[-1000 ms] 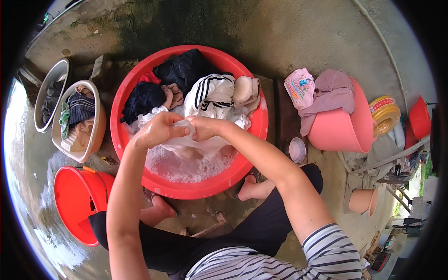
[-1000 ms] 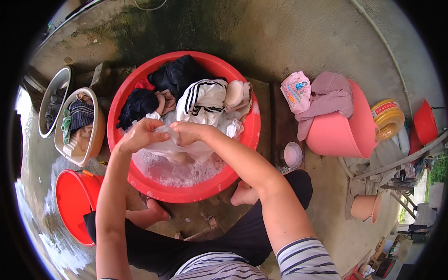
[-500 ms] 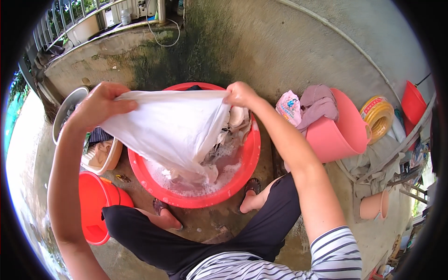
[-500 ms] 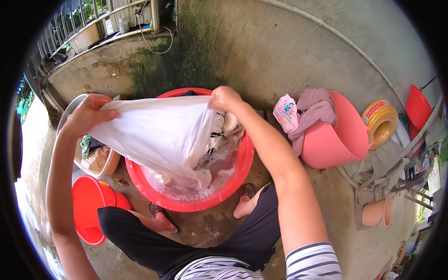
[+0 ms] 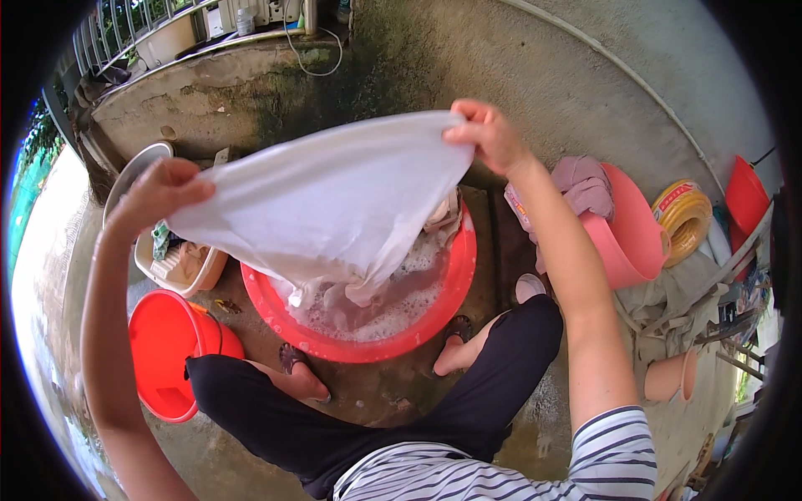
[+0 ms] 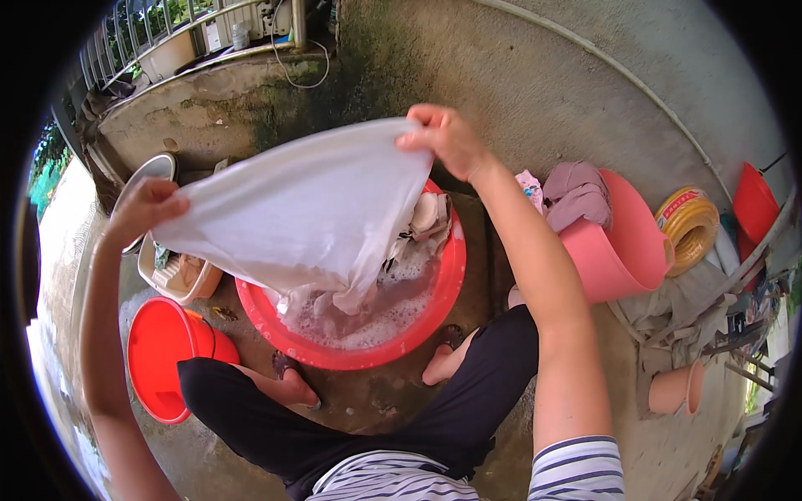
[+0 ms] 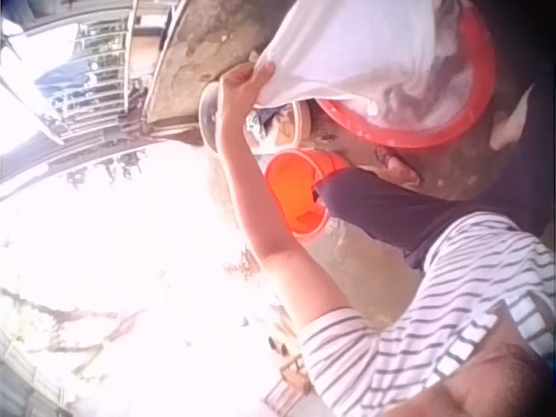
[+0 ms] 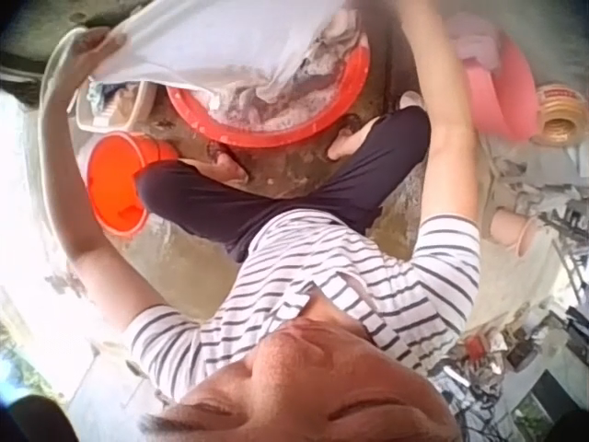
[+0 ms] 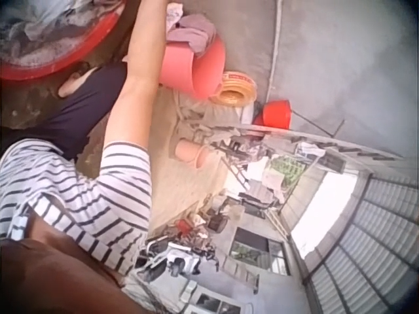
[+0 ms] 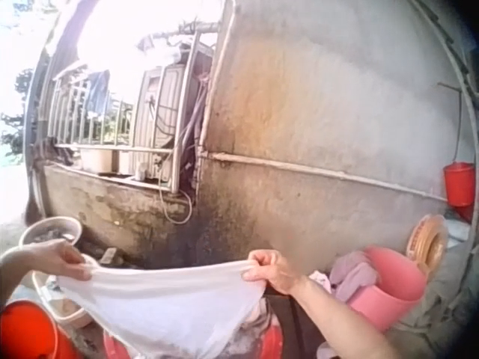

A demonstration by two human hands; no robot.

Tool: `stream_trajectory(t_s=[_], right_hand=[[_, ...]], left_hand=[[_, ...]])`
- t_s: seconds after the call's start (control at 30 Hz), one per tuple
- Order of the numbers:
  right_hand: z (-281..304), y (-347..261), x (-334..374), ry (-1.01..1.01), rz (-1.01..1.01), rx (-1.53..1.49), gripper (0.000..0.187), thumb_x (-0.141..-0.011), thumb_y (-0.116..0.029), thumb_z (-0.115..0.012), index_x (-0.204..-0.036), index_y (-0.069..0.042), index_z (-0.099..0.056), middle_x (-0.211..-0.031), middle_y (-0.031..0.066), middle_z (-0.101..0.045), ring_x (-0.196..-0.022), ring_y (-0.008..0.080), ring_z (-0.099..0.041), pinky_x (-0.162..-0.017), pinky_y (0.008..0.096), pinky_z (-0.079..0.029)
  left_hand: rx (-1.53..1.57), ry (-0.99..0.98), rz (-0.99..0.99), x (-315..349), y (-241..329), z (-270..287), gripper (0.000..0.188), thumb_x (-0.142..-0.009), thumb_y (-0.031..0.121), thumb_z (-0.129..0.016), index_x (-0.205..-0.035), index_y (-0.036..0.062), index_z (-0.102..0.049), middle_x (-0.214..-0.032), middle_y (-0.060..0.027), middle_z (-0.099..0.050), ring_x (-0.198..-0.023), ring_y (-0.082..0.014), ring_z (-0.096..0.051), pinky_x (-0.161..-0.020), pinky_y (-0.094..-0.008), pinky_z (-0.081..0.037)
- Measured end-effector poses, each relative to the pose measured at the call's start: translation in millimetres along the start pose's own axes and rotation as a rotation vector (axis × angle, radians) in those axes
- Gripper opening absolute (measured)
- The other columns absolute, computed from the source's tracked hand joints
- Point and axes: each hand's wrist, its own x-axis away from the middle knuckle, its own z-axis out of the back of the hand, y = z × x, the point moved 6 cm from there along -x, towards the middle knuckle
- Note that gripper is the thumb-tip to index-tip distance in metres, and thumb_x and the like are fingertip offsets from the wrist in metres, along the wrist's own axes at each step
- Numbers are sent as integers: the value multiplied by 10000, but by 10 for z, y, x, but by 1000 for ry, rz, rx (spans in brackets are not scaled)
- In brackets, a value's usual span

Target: The person washes laundry by hand in a tub of soapy water, scrubbing, rubbing, and wringing out different garments.

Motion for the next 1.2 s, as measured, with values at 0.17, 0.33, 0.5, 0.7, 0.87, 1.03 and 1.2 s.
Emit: stream_trajectory(t_s=[0.17, 0.33, 0.5, 0.7, 0.87, 1.03, 1.2], right_hand=[[-717, 1464, 759, -457, -95, 810, 285, -635, -306, -633, -663, -35, -548, -597, 131, -536, -542, 242, -525, -510, 354, -399], [-1534, 2362, 1468, -786, -317, 1024, 354, -685, -420, -531, -754, -85, -622, -735, 141, -598, -737, 312, -577, -663, 410, -448], [-1502, 3221, 1820, -614, -750, 1055, 335, -777, -342, -449, -836, -74, -640, -850, 127, -619, -811, 300, -586, -714, 416, -443], [-1404, 3828, 1734, -841, -1019, 1303, 233, -690, -132, -528, -879, -56, -640, -915, 125, -616, -845, 246, -598, -672, 344, -485], [-1725, 4005, 1519, -433, -590, 1279, 160, -712, -151, -499, -799, -61, -599, -777, 117, -619, -735, 267, -607, -606, 367, -485], [-2203, 3986, 1136, -186, -404, 1107, 125, -720, -123, -470, -796, -58, -546, -736, 131, -586, -687, 290, -597, -571, 391, -475], [-1772, 4379, 1107, -16, -590, 965, 137, -673, -77, -517, -806, -51, -533, -668, 131, -572, -631, 271, -587, -552, 357, -474]], left_hand=[[-613, -474, -135, 179, -763, -1697, 244, -699, 255, -500, -680, 34, -601, -687, -159, -581, -683, -331, -571, -634, -410, -451], [-886, -817, -139, 607, -1337, -3022, 198, -676, 190, -528, -785, 79, -651, -774, -81, -618, -779, -223, -600, -685, -334, -462], [-732, -823, -181, 791, -1188, -3096, 212, -706, 244, -547, -816, 94, -649, -823, -68, -621, -777, -247, -597, -674, -342, -460], [-607, -1055, -317, 1015, -798, -3022, 278, -745, 321, -532, -788, 69, -640, -765, -121, -610, -762, -275, -590, -653, -384, -456], [-393, -1049, -272, 1009, -545, -2935, 321, -788, 341, -479, -748, 54, -619, -675, -144, -569, -703, -319, -559, -646, -391, -431], [-370, -1061, -264, 1043, -516, -2903, 314, -793, 339, -481, -749, 62, -621, -668, -137, -571, -707, -313, -563, -647, -394, -433], [-327, -1123, -267, 1004, -520, -2917, 301, -763, 329, -530, -753, 44, -627, -724, -140, -602, -719, -314, -589, -648, -405, -452]])
